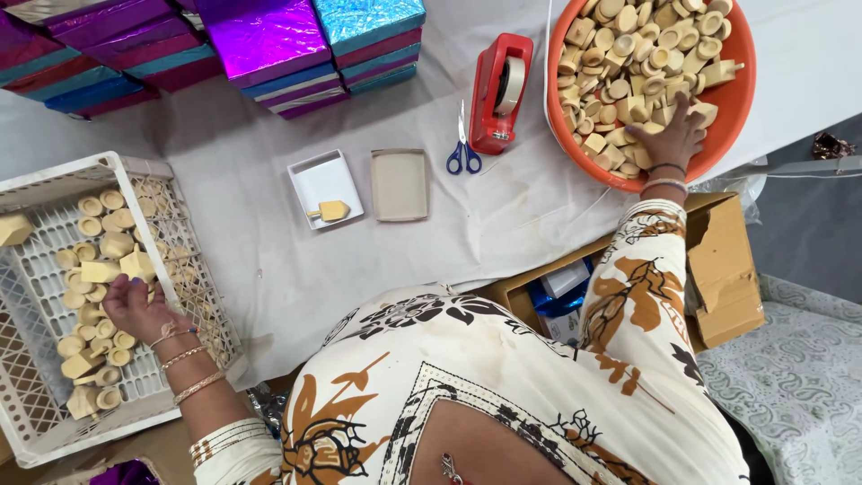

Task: The person places small wooden pieces into a white box, closes it, and then wraps the box in blue metallic foil. They use a tape dispenser to secure the foil around the box, folding the edges neatly to complete the wrapping.

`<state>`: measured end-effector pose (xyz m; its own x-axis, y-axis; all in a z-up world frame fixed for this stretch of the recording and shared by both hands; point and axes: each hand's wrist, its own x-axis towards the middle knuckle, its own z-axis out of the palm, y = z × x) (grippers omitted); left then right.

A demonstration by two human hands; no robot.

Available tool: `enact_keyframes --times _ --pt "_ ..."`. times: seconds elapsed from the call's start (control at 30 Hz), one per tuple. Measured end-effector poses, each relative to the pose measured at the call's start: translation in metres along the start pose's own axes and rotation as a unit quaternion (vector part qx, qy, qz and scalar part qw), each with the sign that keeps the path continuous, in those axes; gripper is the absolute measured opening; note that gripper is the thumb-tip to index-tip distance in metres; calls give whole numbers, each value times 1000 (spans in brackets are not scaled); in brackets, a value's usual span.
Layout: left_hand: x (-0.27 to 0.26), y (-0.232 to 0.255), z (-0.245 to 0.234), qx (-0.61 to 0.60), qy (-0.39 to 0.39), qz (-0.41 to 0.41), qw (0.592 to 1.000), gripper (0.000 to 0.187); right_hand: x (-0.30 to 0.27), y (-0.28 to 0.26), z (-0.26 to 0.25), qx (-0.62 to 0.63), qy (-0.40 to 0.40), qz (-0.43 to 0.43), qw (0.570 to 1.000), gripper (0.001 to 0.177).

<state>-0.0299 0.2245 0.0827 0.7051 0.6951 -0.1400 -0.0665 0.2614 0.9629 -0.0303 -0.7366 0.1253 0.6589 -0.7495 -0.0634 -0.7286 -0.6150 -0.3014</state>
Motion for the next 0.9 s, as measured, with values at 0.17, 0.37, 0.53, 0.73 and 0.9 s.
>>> enact_keyframes --times 0.17,0.37,0.53,0.73,0.9 --pt "-11 1 29 120 22 81 989 26 15 -11 13 -119 -103 -6 988 118" --pt "-63 21 88 350 -17 259 900 25 6 -4 -8 -24 -174 -17 984 116" --pt "-89 13 110 378 -105 290 873 22 9 -12 -2 -4 -175 71 982 117" --pt "-109 -1 120 408 -163 293 849 22 8 0 -8 -7 -300 -30 953 102" --pt "-122 -6 134 419 -207 279 839 20 -17 -25 -22 22 -258 -5 966 83"
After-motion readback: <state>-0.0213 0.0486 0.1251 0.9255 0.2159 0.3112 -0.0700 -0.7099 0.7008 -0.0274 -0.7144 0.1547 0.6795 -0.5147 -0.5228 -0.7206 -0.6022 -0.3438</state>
